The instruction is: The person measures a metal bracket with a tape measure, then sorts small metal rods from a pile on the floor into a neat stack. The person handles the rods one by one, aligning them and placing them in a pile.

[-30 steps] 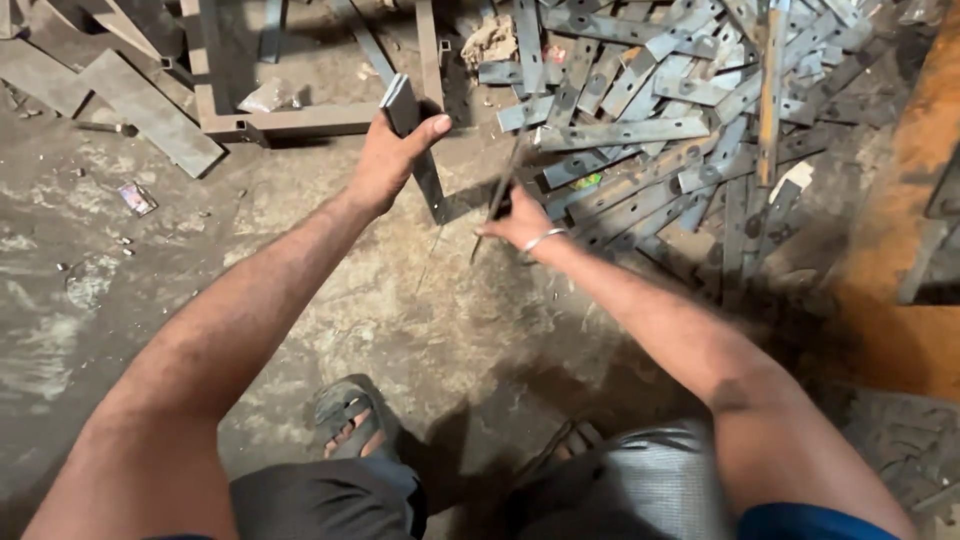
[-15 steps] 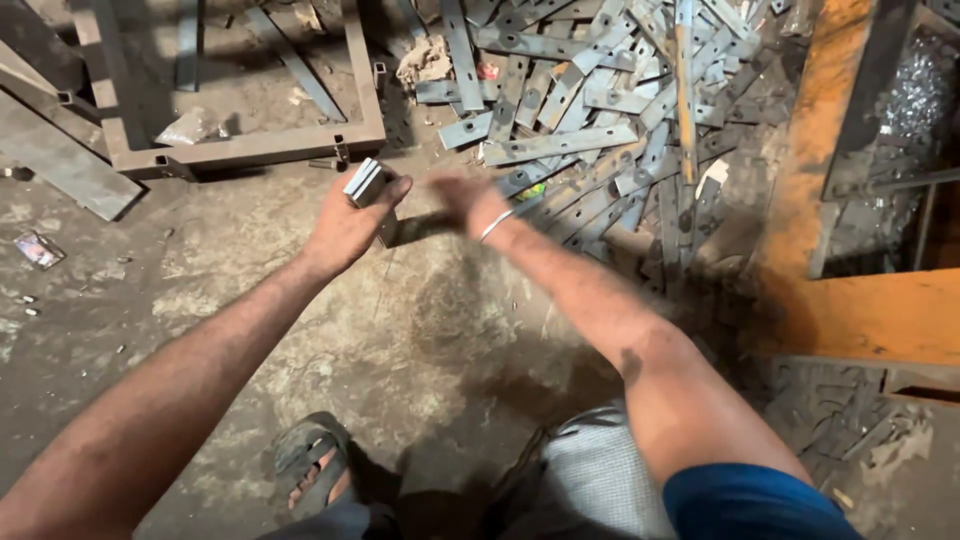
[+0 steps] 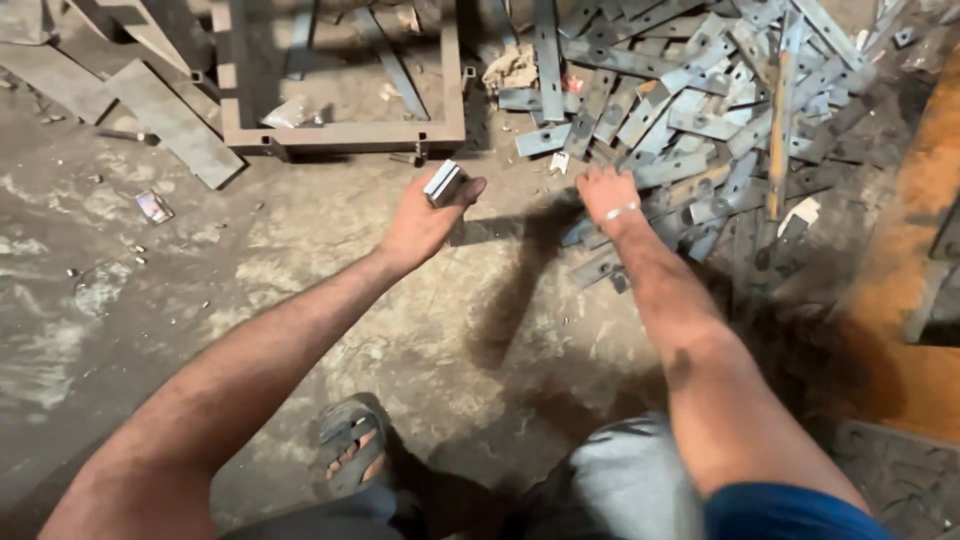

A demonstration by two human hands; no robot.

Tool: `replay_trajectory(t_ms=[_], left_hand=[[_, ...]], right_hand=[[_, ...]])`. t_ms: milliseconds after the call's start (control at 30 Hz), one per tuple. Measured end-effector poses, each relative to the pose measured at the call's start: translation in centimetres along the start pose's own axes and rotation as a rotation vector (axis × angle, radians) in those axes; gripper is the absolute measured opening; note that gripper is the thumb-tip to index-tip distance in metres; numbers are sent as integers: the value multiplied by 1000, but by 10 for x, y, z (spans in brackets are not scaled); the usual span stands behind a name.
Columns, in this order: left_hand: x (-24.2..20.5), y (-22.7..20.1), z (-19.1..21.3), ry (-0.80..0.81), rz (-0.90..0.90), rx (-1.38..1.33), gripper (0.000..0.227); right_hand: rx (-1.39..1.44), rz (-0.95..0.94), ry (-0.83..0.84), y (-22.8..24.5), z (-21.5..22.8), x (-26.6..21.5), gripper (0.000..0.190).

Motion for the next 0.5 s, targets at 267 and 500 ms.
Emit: replay_trajectory(t_ms=[267,500], left_hand=[[7,-6,14,-32,37,-9,49],[-10,-2,15,191,-294,92,62]], right_hand=[[662,-36,-276,14,193,-44,60],[1302,-55,-475,81,234,-78,55]])
Point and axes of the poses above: each hand's wrist, its own x-axis towards the middle knuckle, its own z-axis out of the back of the hand, y = z × x, the point moved 3 cm from there along x, towards the middle knuckle, and after that the axes turned 7 degrees about -x, right-handed, at the moved point
